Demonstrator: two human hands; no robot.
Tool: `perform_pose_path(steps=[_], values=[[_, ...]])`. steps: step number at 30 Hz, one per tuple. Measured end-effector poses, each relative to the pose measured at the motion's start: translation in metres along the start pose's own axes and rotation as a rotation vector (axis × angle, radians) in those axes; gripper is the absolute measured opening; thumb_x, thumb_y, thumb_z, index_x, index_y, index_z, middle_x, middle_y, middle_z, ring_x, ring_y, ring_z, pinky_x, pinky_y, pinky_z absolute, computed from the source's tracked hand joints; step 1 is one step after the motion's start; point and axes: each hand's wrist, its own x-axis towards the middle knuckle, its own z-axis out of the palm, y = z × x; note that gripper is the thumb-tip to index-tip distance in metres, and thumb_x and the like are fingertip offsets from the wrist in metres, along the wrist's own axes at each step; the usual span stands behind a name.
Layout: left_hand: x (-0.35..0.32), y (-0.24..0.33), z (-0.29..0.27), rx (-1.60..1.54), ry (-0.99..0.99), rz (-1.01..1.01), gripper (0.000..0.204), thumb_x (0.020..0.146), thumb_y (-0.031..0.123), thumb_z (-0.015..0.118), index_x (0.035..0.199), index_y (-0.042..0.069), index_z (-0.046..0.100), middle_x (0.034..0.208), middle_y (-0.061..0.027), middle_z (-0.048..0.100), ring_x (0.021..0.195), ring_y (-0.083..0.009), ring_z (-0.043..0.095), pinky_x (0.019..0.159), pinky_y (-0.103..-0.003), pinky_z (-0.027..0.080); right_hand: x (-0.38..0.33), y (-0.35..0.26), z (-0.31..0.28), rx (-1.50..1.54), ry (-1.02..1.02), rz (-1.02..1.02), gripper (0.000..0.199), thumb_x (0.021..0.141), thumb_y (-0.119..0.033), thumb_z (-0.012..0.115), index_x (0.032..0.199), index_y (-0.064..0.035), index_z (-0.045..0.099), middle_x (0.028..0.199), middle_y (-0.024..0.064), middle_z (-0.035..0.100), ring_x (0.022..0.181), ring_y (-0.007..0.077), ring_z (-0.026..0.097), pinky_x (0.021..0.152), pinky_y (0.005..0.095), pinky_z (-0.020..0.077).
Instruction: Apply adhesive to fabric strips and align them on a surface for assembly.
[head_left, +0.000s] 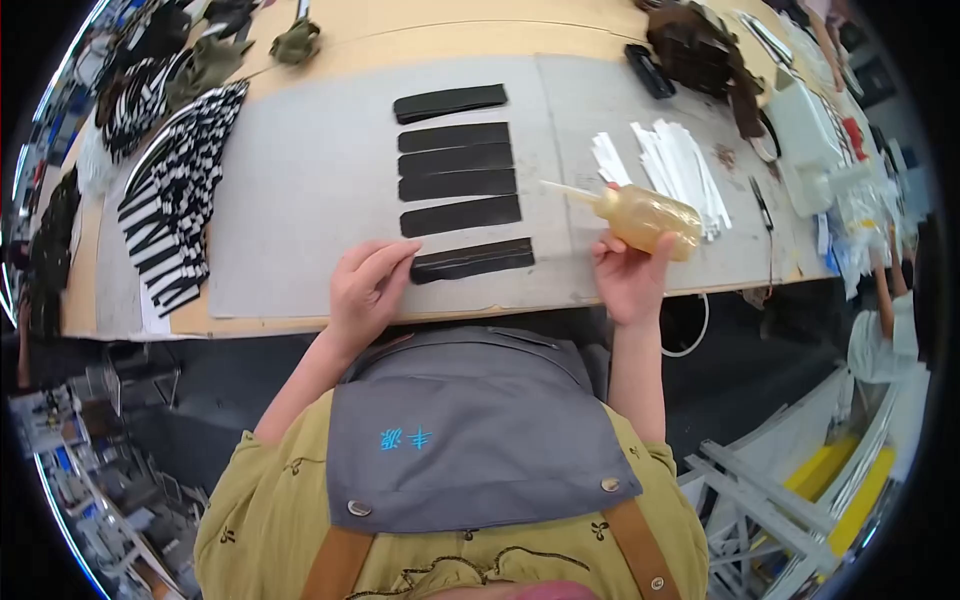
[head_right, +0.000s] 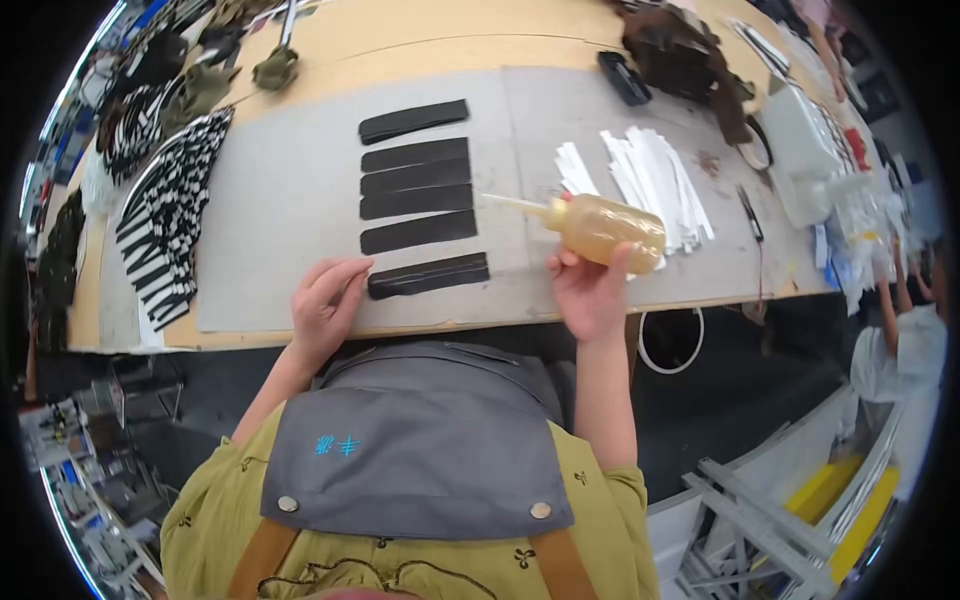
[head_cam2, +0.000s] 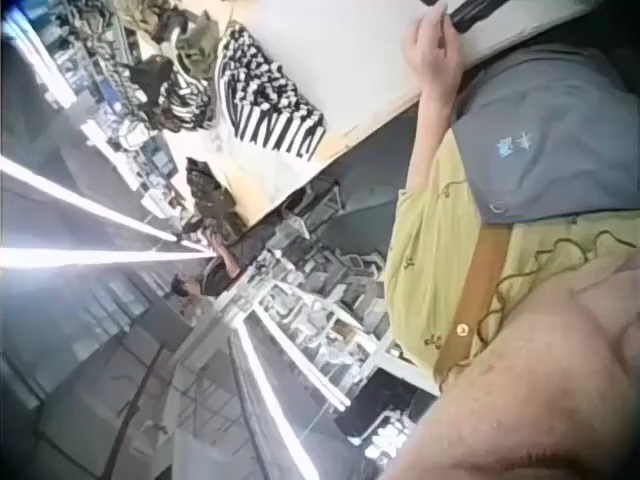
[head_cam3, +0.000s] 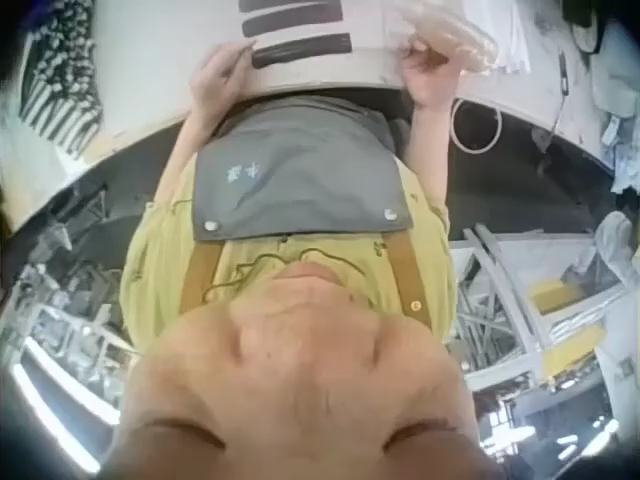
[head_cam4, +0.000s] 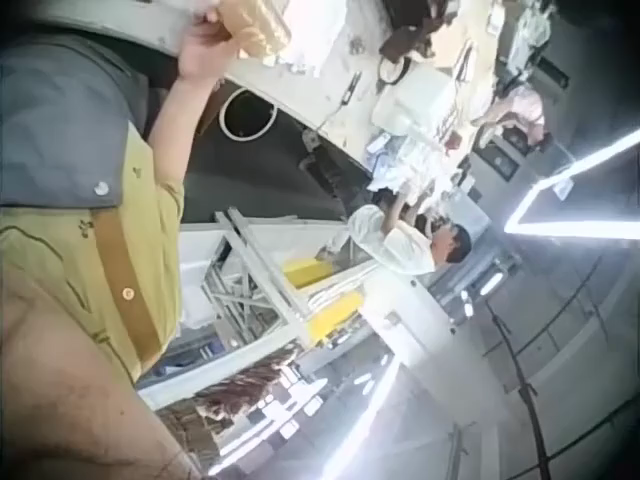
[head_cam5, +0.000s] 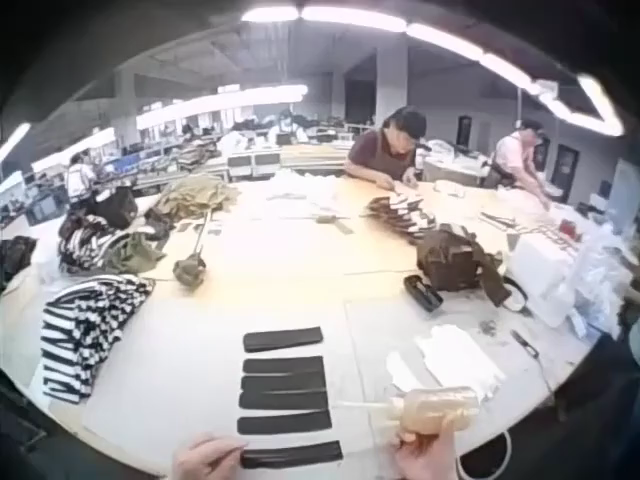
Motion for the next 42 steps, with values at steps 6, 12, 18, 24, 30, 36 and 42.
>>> perform_pose_path(steps=[6,12,18,24,30,36,42], values=[[0.015,-0.015,-0.025,0.231,-0.009,0.121,0.032,0.086,0.009,0.074,0.118,0.012,0.071,0.103,-0.0043,0.069,0.091,-0.0234,0.062,0.085,-0.037,0.046,0.007,0.012,0.009,-0.018,0.023,-0.055,0.089,0.089,-0.058,0.069,0.154,-0.0081,0.033,0.156,0.0155,0.039,0.086,0.0139,0.057,0.083,0.0364,0.0544],[0.015,-0.007,-0.026,0.390,-0.154,0.112,0.040,0.087,0.021,0.074,0.127,0.019,0.069,0.122,-0.0022,0.063,0.110,-0.0236,0.058,0.094,-0.038,0.042,0.008,0.007,0.008,0.019,0.039,-0.046,0.091,0.089,-0.058,0.069,0.154,-0.0076,0.032,0.157,0.0147,0.037,0.086,0.0159,0.057,0.085,0.0397,0.0546],[0.031,-0.007,-0.023,0.405,-0.255,0.154,0.051,0.091,0.025,0.070,0.140,0.017,0.058,0.138,-0.0034,0.058,0.129,-0.0240,0.052,0.106,-0.040,0.039,0.009,0.005,0.008,0.040,0.051,-0.031,0.091,0.088,-0.058,0.070,0.155,-0.0080,0.031,0.158,0.0139,0.037,0.090,0.0176,0.060,0.085,0.0416,0.0547],[0.036,-0.026,-0.023,0.395,-0.370,0.192,0.042,0.099,0.022,0.061,0.140,0.017,0.058,0.147,-0.0005,0.055,0.139,-0.0212,0.048,0.116,-0.043,0.035,0.010,0.005,0.009,0.048,0.061,-0.022,0.093,0.088,-0.060,0.069,0.154,-0.0063,0.032,0.157,0.0145,0.038,0.090,0.0187,0.061,0.084,0.0415,0.0547],[0.042,-0.029,-0.026,0.368,-0.381,0.199,0.029,0.101,0.019,0.058,0.129,0.019,0.066,0.140,0.0018,0.062,0.133,-0.0197,0.055,0.115,-0.042,0.039,0.007,0.003,0.008,0.061,0.031,0.014,0.095,0.091,-0.058,0.067,0.157,-0.0046,0.025,0.159,0.0129,0.036,0.096,0.0197,0.061,0.088,0.0425,0.0523],[0.051,-0.028,-0.027,0.328,-0.386,0.236,0.025,0.099,0.015,0.060,0.122,0.016,0.070,0.133,0.0008,0.067,0.128,-0.0212,0.059,0.111,-0.042,0.042,0.007,0.003,0.010,0.085,0.019,-0.008,0.085,0.093,-0.060,0.062,0.152,-0.0055,0.036,0.154,0.0155,0.044,0.096,0.0222,0.066,0.085,0.0407,0.0548],[0.063,-0.032,-0.031,0.354,-0.446,0.289,0.026,0.095,0.008,0.061,0.120,0.011,0.071,0.129,-0.0071,0.068,0.125,-0.0271,0.061,0.108,-0.044,0.042,0.017,0.006,0.010,0.094,-0.006,0.056,0.079,0.093,-0.058,0.062,0.147,-0.0032,0.044,0.140,0.0099,0.058,0.093,0.0151,0.067,0.083,0.0345,0.0574]])
